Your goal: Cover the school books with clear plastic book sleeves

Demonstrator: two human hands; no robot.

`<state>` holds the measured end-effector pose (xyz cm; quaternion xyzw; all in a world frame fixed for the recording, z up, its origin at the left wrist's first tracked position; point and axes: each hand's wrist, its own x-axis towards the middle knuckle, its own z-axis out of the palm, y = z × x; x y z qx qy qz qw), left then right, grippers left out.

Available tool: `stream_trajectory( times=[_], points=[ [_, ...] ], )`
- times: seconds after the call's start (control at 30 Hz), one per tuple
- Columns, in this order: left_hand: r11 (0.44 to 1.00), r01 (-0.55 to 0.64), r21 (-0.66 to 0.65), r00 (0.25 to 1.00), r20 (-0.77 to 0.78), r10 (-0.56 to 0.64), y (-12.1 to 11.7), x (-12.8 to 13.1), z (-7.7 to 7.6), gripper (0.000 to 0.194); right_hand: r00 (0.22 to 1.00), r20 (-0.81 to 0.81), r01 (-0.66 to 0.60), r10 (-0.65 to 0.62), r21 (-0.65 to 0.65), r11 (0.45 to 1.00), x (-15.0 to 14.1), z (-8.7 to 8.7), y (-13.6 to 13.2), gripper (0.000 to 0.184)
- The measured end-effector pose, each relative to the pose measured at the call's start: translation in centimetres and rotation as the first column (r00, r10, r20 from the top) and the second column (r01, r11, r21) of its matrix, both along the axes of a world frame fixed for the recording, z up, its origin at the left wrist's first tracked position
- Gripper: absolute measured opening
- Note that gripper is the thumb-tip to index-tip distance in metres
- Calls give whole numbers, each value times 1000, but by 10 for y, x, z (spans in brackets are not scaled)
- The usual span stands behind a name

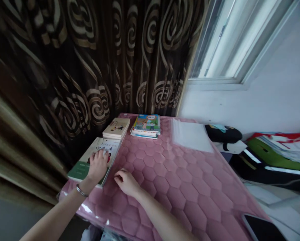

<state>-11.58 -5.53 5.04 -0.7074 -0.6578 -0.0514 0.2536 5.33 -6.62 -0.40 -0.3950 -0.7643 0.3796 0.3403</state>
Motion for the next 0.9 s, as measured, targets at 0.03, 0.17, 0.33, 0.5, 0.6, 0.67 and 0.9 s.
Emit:
stream_trajectory(
  times=[0.03,0.17,0.33,0.5,0.6,0.67,0.9],
  points=[
    [994,107,-22,994,13,-107,1,18,-5,45,1000,9,15,-15,22,1000,14,1,-1,13],
    [909,396,-133,915,142,-378,16,83,-36,44,987,38,151,-154,73,986,74,0,4,16],
    [933,348,-89,877,383,-291,55,120,-66,36,943,41,326,-329,58,943,152,-9,25,18],
    [928,371,-28,795,526,-302,68,118,-70,34,774,86,597,-627,230,768,217,-10,66,19],
    [925,379,-27,776,553,-302,65,115,-69,34,641,142,707,-754,273,652,244,-3,99,20],
    [925,378,-34,770,566,-294,63,115,-69,34,565,170,755,-807,287,589,258,4,120,23],
    [924,381,-23,733,616,-287,64,116,-72,33,339,303,835,-891,340,433,282,16,168,39]
  ],
)
